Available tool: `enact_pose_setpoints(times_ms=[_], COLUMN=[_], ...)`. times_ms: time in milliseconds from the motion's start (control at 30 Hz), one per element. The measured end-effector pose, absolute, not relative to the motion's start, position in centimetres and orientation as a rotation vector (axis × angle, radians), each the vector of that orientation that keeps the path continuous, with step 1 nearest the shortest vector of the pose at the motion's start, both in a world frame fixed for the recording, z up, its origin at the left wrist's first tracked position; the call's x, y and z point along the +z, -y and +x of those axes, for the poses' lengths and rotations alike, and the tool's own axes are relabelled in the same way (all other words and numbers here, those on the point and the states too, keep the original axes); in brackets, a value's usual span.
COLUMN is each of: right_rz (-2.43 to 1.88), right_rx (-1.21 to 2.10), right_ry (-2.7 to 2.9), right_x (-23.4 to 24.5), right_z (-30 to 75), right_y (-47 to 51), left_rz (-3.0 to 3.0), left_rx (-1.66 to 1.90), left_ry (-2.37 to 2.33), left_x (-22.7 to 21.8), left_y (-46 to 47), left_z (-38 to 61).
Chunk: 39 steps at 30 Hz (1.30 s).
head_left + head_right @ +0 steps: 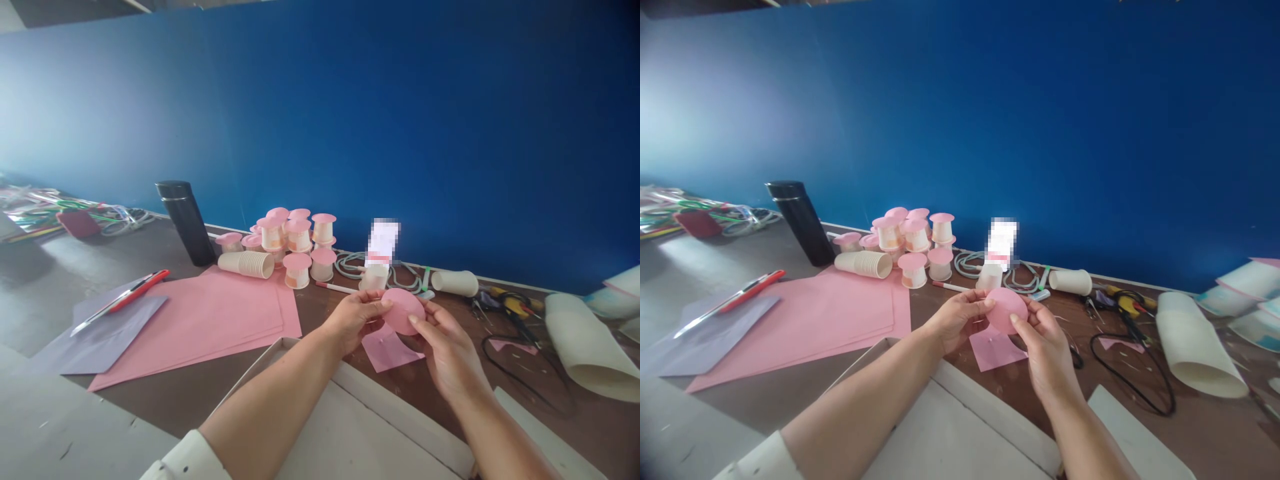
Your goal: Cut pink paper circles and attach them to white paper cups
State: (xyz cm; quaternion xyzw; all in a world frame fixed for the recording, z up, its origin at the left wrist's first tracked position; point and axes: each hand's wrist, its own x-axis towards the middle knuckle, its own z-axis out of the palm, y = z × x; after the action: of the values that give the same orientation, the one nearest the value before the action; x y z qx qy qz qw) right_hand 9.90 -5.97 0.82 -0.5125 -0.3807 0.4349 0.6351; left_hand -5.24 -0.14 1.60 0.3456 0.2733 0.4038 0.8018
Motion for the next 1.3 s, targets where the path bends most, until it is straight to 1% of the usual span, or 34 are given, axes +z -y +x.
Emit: enact_pose_setpoints(times_ms=[167,333,500,767,900,1200,1300], right_rz=[-1.152,-1.146,-1.156,-1.147,-1.130,-1.080,-1.070], right_rx=[1.005,1.004,1.025,1.078,1.045,1.058,1.080], right_ry=[0.818,0.812,0.830,0.859,0.800,0.677,0.656], right_x=[1.23,1.33,1.18,1.20,1.41,1.38,1.49], right_z=[9.64,9.54,9.50,9.37,9.28,9.58,9.65], right_y=[6.06,6.05,6.05,6.15,6.09,5.63,5.60], left_rz=[0.686,0.597,0.677,0.757,0.769,0.720,0.658], left_rx=[0.799,0.812,0.828,0.880,0.879,0.718,0.741], left_ry=[-0.506,-0.589,-0.505,-0.544,-0.550,-0.468,-0.482], left_x=[1.83,2.02,1.52,1.46,1.39,1.73,1.72], left_y=[0.12,0.20,0.32,0.01,-0.03,0.16,0.14], left_z=[-5.46,-5.36,-5.10,-4.85,-4.89,-5.49,-5.47])
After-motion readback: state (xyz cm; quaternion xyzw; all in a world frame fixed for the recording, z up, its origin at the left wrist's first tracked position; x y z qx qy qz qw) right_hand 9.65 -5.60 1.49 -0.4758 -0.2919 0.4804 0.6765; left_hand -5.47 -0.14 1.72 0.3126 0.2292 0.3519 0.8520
